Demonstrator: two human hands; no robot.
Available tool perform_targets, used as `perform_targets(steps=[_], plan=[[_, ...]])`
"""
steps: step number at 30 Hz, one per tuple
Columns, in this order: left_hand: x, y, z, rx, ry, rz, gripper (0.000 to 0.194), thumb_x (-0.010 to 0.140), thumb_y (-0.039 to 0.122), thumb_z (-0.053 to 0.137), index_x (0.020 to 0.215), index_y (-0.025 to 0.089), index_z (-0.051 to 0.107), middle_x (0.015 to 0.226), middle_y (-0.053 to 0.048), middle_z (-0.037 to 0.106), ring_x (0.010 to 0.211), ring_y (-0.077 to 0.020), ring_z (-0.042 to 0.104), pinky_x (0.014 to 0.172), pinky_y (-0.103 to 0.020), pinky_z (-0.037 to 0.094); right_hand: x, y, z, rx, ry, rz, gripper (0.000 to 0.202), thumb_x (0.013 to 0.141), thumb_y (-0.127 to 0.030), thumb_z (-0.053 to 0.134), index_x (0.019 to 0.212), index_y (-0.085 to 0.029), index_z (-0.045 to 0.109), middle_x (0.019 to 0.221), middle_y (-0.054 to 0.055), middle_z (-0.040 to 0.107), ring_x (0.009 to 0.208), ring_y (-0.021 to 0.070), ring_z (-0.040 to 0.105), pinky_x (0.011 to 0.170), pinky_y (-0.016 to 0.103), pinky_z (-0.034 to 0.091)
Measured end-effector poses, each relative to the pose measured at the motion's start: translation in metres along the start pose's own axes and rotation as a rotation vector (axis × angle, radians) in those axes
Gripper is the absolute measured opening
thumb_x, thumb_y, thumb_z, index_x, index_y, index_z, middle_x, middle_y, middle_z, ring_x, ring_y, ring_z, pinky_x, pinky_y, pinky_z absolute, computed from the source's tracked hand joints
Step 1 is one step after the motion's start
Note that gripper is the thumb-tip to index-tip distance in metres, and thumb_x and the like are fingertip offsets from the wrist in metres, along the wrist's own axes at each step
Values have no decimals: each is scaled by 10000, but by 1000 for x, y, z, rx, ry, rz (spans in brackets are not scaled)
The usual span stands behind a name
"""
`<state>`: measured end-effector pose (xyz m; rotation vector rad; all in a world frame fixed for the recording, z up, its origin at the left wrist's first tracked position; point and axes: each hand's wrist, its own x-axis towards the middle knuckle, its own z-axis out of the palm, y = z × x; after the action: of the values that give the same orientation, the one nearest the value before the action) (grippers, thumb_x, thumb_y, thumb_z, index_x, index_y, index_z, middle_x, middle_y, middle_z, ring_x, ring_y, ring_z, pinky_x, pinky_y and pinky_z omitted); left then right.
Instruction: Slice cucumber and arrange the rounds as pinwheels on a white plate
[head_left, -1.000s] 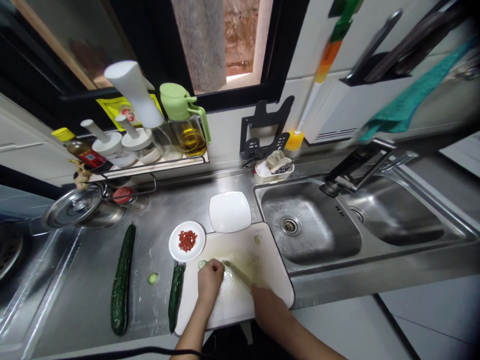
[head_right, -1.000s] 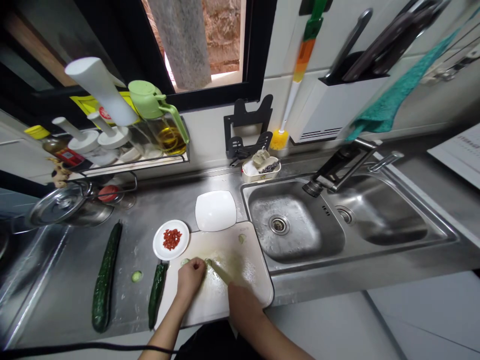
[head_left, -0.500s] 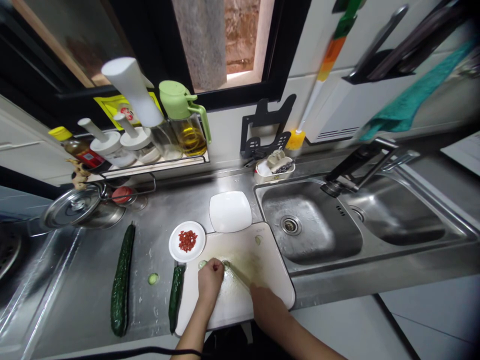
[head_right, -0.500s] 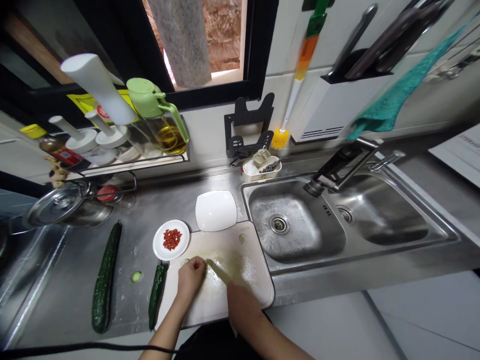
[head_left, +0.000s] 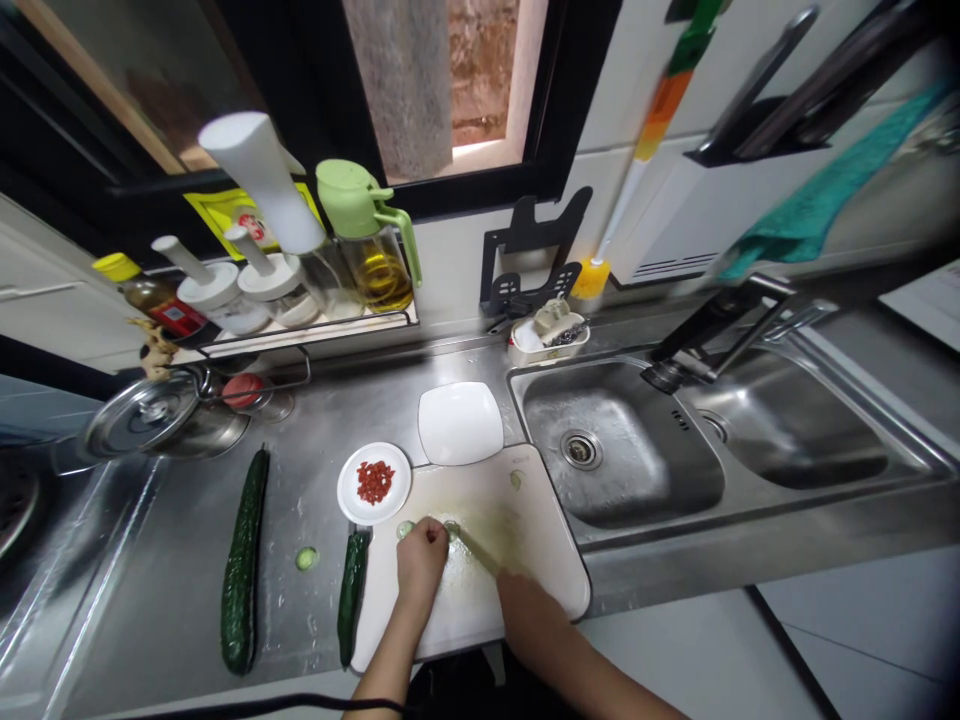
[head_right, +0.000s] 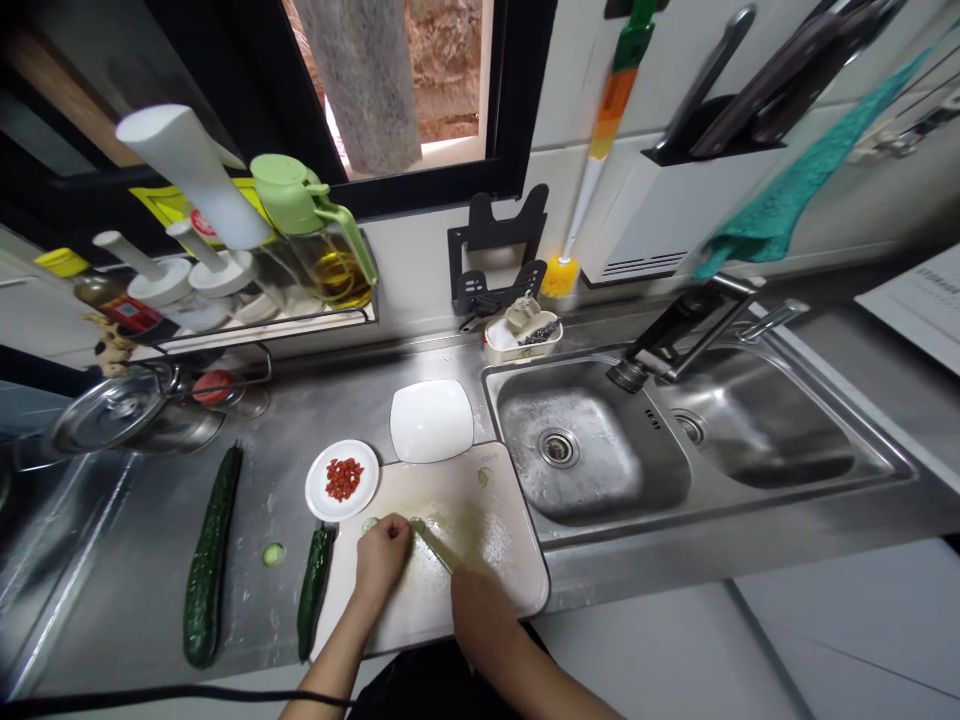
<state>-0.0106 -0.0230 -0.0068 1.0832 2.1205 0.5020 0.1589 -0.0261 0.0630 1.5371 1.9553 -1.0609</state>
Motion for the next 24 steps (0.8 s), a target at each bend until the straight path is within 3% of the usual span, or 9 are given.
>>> perform_targets(steps=[10,17,24], plan=[[-5,1,-2,-48,15,12,209,766,310,506,665,187,642,617,-3,656,596,-136,586,626,-227,390,-22,29,6,-83,-46,7,525,771,35,305,1211,-117,549,1149,139,629,1064,208,579,870,268,419],[-6,-26,-23,-87,160,-56,275,763,417,508,757,199,677,714,-23,711,667,-165,631,652,-232,416,-19,38,10,-57,-31,28,486,805,23,283,1186,-98,560,1104,147,643,1022,226,598,820,289,445],[-1,-52,-38,-58,210,-159,237,752,377,491,771,217,665,740,-18,714,697,-181,644,668,-244,425,-18,42,12,-62,14,20,467,793,25,299,1131,-118,589,1051,142,659,968,220,618,797,285,451]])
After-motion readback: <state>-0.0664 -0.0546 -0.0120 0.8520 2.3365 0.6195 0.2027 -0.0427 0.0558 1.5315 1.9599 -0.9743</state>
